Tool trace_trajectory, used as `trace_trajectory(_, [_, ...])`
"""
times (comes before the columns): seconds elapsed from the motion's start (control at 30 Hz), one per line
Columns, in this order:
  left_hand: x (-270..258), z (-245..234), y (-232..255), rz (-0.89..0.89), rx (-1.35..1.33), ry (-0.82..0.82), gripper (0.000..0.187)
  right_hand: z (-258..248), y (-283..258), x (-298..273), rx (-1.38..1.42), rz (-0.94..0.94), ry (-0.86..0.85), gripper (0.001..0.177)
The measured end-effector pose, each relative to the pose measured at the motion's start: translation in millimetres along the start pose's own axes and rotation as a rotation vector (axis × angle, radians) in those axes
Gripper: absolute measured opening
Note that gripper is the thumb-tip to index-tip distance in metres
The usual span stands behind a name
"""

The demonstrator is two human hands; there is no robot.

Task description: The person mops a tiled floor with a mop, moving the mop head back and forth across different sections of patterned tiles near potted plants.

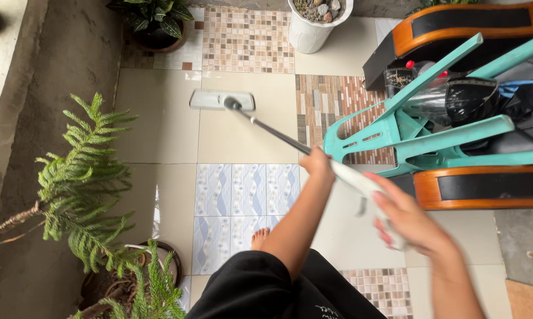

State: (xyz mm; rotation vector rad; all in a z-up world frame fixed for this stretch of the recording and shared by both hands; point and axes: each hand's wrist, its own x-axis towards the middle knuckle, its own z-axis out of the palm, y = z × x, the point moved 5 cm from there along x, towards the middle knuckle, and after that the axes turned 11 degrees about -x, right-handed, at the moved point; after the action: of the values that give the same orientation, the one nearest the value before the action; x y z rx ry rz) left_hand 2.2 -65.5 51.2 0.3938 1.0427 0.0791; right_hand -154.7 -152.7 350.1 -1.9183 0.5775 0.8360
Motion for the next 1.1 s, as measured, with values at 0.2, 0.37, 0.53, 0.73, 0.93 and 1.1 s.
trace_trajectory(0.2, [-101.0, -16.1, -32.1, -0.401, -0.13, -0.001, 0.012, -58.5, 35.9, -47.8, -0.194, 0.099, -0.025, 0.053])
trace_trajectory(0.37, [-15.5, -43.5, -42.9, -0.276, -0.221, -0.049, 0.005, -22.5, 74.0, -7.0, -0.097, -0.126, -0.086, 0.052])
trace_trajectory(0.53, [42.0, -102.2, -44.3, -0.165, -0.273, 0.069, 0.013, 25.7, 121.9, 21.2, -0.203, -0.25, -0.105, 0.054])
trace_trajectory(0.73, [-25.7, -122.6, -118.5, -0.007, -0.267, 0.157, 0.024, -40.8, 188.5, -6.0, -0.113, -0.188, -0.11, 0.054])
trace_trajectory(0.93, [-178.6, -97.2, -188.5, -0.288, -0.347, 0.153, 0.015, -151.0, 196.6, -86.8, -0.261, 0.094, -0.065, 0.05])
trace_trajectory(1.1, [-124.6, -96.4, -164.7, -0.231, -0.34, -0.057, 0.035, -120.6, 175.4, -82.4, -0.278, -0.102, -0.004, 0.051])
